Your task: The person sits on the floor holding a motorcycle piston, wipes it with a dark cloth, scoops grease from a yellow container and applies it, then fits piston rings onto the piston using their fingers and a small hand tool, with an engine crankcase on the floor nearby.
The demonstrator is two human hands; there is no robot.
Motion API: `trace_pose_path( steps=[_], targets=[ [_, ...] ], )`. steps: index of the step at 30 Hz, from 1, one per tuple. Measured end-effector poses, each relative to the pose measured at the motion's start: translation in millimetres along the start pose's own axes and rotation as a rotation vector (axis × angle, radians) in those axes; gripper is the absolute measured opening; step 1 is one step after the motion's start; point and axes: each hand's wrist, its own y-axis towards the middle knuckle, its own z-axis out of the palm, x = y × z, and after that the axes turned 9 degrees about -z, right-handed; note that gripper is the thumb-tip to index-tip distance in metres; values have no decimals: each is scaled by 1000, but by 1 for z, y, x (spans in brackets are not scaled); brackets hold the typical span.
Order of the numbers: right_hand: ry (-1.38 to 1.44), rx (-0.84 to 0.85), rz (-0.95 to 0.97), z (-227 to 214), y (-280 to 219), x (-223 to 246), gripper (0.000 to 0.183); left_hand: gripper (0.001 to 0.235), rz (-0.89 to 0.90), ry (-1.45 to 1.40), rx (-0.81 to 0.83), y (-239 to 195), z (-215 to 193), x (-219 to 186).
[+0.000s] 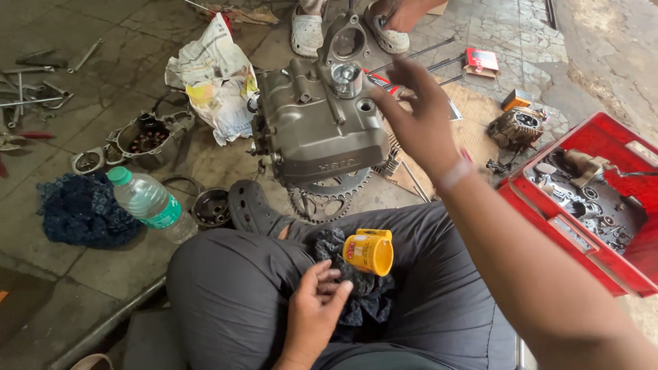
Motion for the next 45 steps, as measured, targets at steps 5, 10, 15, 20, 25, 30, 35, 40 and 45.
trace_pose_path(
  steps=[5,10,15,20,25,30,35,40,45],
  targets=[
    [20,-23,381,-39,-119,39,27,80,566,649,-216,1,30,-45],
    [13,156,224,-54,-200,49,16,89,683,958,21,43,53,-29],
    [-61,294,199,-50,-209,56,24,78,385,663,40,46,37,-23],
    [-76,310,316,-22,-220,46,23,77,380,666,62,51,40,-16],
    [-375,417,320,6,-211,54,29,82,457,676,16,52,39,-6],
    [-469,444,312,19,-208,50,25,84,517,697,-13,54,40,1],
    [-504,466,330,33,-210,41,28,82,550,688,-60,49,41,6],
    [-458,294,391,46,-220,40,23,76,716,687,-143,49,42,14],
    [-429,219,386,49,-226,36,21,78,745,712,-124,48,43,12]
  ],
)
